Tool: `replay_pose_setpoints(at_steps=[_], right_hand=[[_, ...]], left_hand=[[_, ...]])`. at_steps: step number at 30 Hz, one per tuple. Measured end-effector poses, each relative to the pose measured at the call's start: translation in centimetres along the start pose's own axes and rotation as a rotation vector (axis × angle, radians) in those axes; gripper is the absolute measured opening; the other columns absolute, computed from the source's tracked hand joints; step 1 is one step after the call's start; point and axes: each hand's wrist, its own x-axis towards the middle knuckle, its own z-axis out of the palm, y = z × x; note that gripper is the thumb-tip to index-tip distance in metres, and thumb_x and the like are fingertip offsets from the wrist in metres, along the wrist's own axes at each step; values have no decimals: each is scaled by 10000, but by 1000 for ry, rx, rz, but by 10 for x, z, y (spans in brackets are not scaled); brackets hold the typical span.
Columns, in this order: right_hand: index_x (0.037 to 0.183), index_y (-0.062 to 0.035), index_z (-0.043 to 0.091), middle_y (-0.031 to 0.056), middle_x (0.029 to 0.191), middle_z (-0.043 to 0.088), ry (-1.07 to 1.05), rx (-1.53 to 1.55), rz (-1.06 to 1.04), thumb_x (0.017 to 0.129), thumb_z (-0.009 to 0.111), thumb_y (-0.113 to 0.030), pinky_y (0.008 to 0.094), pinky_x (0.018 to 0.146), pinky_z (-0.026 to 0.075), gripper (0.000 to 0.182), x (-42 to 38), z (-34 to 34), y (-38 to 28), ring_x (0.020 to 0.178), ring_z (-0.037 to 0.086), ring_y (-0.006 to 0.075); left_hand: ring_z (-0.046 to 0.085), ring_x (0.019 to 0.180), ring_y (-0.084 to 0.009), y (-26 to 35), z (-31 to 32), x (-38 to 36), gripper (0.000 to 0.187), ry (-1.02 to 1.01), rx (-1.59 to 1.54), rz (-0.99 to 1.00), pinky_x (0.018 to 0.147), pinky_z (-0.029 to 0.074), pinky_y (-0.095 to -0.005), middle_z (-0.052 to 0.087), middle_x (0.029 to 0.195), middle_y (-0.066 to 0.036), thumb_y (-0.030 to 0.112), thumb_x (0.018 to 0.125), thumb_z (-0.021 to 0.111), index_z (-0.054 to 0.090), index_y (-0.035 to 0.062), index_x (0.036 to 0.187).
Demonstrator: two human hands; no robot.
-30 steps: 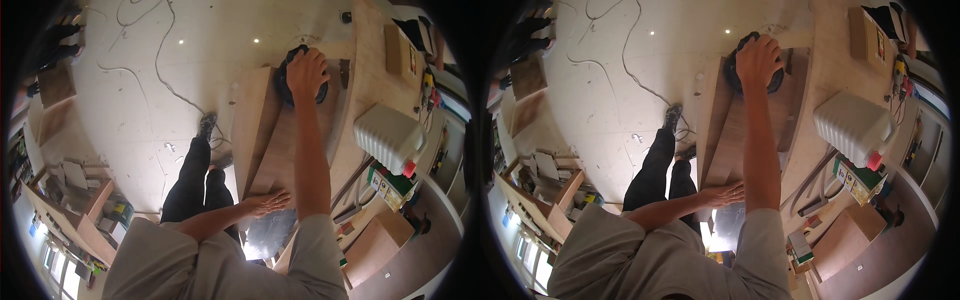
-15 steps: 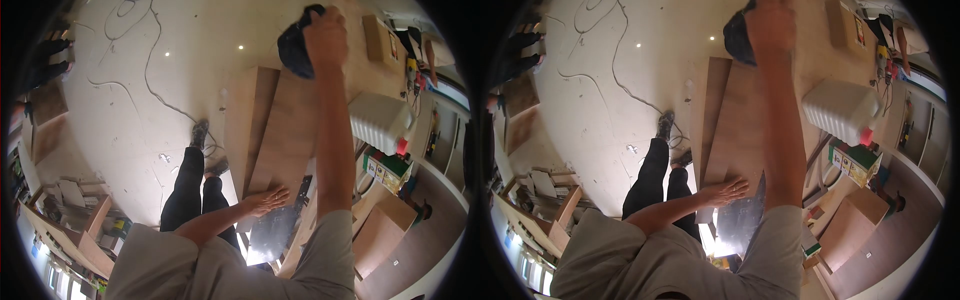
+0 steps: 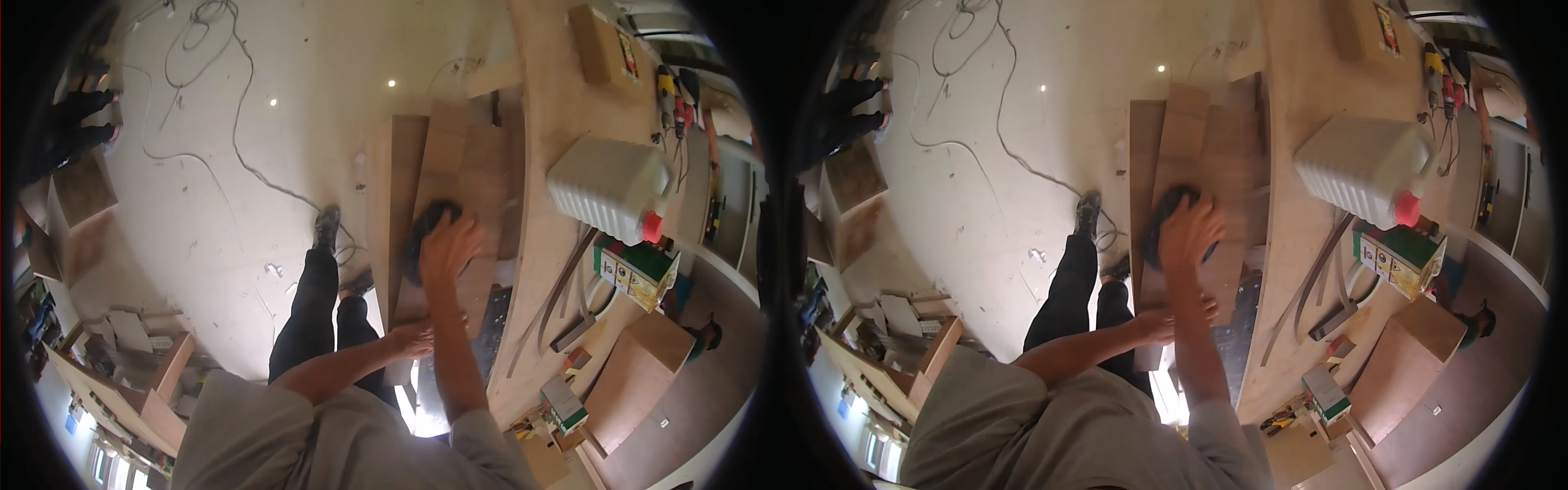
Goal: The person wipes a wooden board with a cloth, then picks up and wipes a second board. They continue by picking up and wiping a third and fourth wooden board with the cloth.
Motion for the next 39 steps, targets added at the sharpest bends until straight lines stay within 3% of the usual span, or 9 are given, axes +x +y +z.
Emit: replay_pose_setpoints(at_steps=[5, 8, 17, 22, 26, 28, 31, 33, 39], right_hand=[[1235, -26, 531, 207, 1171, 529, 26, -3, -92, 1027, 584, -235, 527, 906, 401, 299, 114, 18, -40, 1082, 536, 393], [1198, -28, 524, 197, 1179, 530, 39, -38, -158, 1041, 556, -253, 541, 894, 419, 276, 171, 30, -60, 1078, 544, 386], [1166, -35, 517, 170, 1152, 548, 87, -219, -356, 928, 630, -175, 532, 808, 469, 298, 258, 50, -87, 963, 582, 350], [1137, 10, 522, 233, 1114, 573, 229, 199, -316, 972, 600, -186, 583, 764, 500, 268, 281, -16, -100, 1021, 614, 451], [1144, 38, 504, 284, 1125, 575, 65, 140, -476, 1023, 571, -239, 592, 833, 506, 309, 225, -84, -40, 1075, 598, 520], [1141, 32, 506, 287, 1132, 571, -69, 345, -209, 1028, 573, -255, 573, 835, 512, 316, 152, -113, -33, 1046, 594, 518], [1210, 24, 522, 280, 1155, 556, -154, 301, -81, 1011, 612, -220, 565, 861, 481, 328, 38, -71, 4, 1058, 574, 502], [1244, 17, 526, 259, 1164, 547, -88, 254, -31, 1007, 623, -218, 560, 887, 456, 347, -16, -37, 14, 1080, 565, 475], [1251, 32, 529, 256, 1193, 536, -131, 109, 37, 1018, 594, -194, 538, 924, 412, 331, -7, -14, 6, 1116, 534, 437]], left_hand=[[230, 1579, -274, -39, -54, 9, 595, -248, 53, 159, 1325, 116, -554, 297, 1694, -86, 367, 1068, 303, 382, 89, 1589], [216, 1578, -359, -41, -48, 6, 659, -157, 81, 150, 1292, 86, -660, 247, 1707, -140, 407, 1058, 327, 294, 71, 1623], [111, 1608, -279, -32, -40, 7, 710, -148, 100, 91, 1315, 14, -601, 145, 1740, -60, 531, 1063, 271, 218, 140, 1653], [94, 1609, -288, -27, -42, 10, 712, -154, 36, 91, 1311, 5, -609, 146, 1742, -49, 543, 1060, 298, 218, 164, 1657], [96, 1607, -310, -24, -42, 8, 703, -133, -21, 92, 1304, -7, -619, 174, 1736, -54, 559, 1054, 334, 255, 196, 1651], [101, 1606, -312, -25, -41, 8, 682, -125, -11, 97, 1296, -8, -634, 178, 1736, -50, 554, 1069, 304, 251, 206, 1653], [129, 1602, -323, -23, -44, 9, 681, -206, -35, 101, 1307, 28, -605, 203, 1731, -57, 514, 1055, 335, 270, 183, 1646], [159, 1594, -328, -18, -33, 2, 669, -35, 23, 32, 1313, 59, -581, 241, 1718, -68, 459, 1039, 350, 304, 153, 1632], [249, 1568, -312, -18, -34, 1, 619, 37, -123, 15, 1316, 137, -536, 348, 1670, -104, 331, 1019, 344, 396, 80, 1583]])
